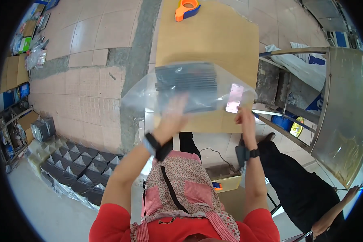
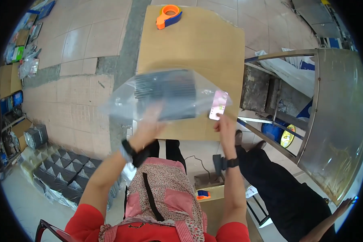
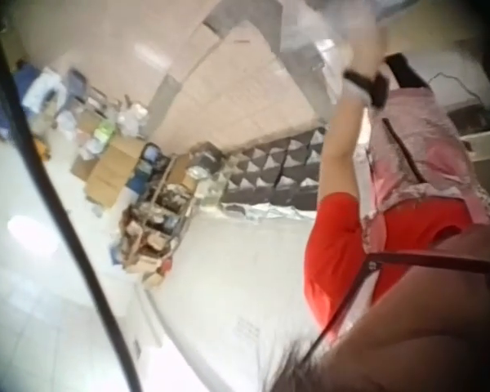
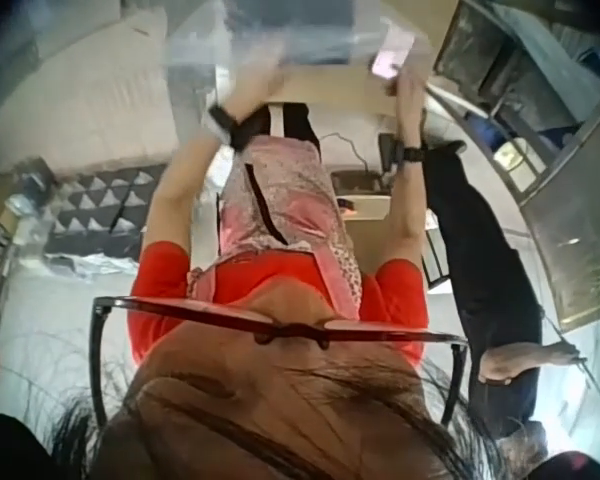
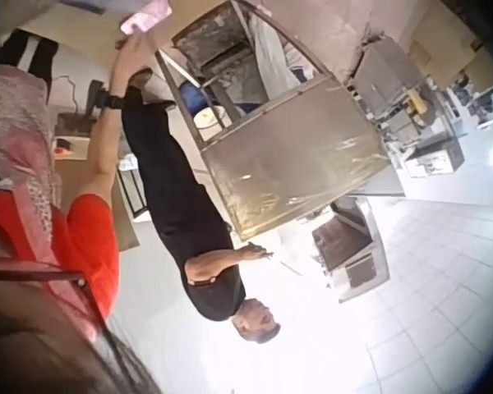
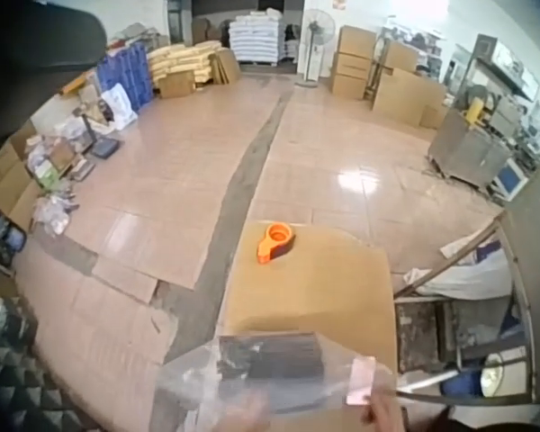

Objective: The person gathers black rods from a metal bin, places them into a plastic bag on a cardboard surface, and seals the bag using a tape dispenser. They then move the bagged rods to a stack and return to the bin to collect more rods.

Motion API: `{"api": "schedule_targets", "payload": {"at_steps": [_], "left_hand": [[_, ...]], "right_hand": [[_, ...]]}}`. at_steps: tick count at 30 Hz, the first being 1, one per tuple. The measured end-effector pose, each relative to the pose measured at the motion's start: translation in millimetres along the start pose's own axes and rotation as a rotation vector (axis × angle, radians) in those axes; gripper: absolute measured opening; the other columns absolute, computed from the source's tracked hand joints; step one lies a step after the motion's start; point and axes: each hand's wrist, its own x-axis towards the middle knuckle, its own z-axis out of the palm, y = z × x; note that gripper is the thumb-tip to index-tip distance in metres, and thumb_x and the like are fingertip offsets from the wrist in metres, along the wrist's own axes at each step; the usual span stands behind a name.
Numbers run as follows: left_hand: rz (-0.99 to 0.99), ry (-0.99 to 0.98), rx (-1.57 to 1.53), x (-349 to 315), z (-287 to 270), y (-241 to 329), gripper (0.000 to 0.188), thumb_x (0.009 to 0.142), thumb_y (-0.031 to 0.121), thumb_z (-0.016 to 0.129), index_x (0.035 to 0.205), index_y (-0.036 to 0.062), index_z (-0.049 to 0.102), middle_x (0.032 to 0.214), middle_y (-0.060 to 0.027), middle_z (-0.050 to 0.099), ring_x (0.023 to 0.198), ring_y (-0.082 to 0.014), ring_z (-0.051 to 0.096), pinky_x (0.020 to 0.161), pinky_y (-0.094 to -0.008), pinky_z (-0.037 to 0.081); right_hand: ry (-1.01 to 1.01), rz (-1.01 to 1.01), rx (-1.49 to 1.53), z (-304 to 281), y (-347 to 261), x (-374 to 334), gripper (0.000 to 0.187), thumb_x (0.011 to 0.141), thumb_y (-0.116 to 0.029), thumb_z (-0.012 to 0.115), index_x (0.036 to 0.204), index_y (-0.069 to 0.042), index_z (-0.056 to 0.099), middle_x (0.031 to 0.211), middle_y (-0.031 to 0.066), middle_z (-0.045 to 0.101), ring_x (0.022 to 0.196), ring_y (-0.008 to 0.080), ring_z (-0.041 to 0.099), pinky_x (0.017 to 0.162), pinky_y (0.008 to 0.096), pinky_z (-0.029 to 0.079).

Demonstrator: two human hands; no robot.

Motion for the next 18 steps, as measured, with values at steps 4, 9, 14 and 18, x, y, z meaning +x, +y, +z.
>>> {"api": "schedule_targets", "payload": {"at_steps": [4,9,14,18], "left_hand": [[-0.062,0.385,0.218,108,-43,-12,0.069,0.066,0.006,0.065,0.128,0.0021,0.034,0.119,-0.0225,0.043,0.108,-0.0382,0.042,0.090,-0.0429,0.037],[0.271,0.586,0.465,126,-103,21,0.072,0.066,0.010,0.068,0.129,0.0040,0.034,0.125,-0.0221,0.039,0.117,-0.0381,0.036,0.097,-0.0420,0.031],[0.128,0.769,0.268,95,-132,17,0.075,0.069,0.020,0.072,0.130,0.0023,0.032,0.131,-0.0194,0.034,0.123,-0.0327,0.032,0.102,-0.0417,0.025],[-0.322,0.722,-0.211,47,-96,-21,0.080,0.071,0.022,0.073,0.131,-0.0020,0.027,0.133,-0.0178,0.033,0.124,-0.0270,0.030,0.104,-0.0391,0.021]], "right_hand": [[-0.108,-0.398,-0.475,61,27,-29,0.027,0.081,-0.016,0.058,0.105,-0.004,0.058,0.084,0.0084,0.061,0.078,0.0224,0.060,0.073,0.0299,0.047],[-0.184,-0.874,-0.619,126,-25,-15,0.040,0.071,-0.016,0.065,0.109,-0.007,0.055,0.122,0.0109,0.048,0.114,0.0301,0.044,0.092,0.0407,0.038],[0.044,-0.884,-0.612,154,-53,58,0.041,0.073,-0.016,0.063,0.111,-0.005,0.053,0.123,0.0124,0.047,0.116,0.0311,0.041,0.097,0.0417,0.032],[0.041,-0.745,-0.698,155,-51,96,0.040,0.076,-0.017,0.061,0.113,-0.004,0.052,0.124,0.0138,0.047,0.116,0.0320,0.041,0.097,0.0398,0.033]]}}
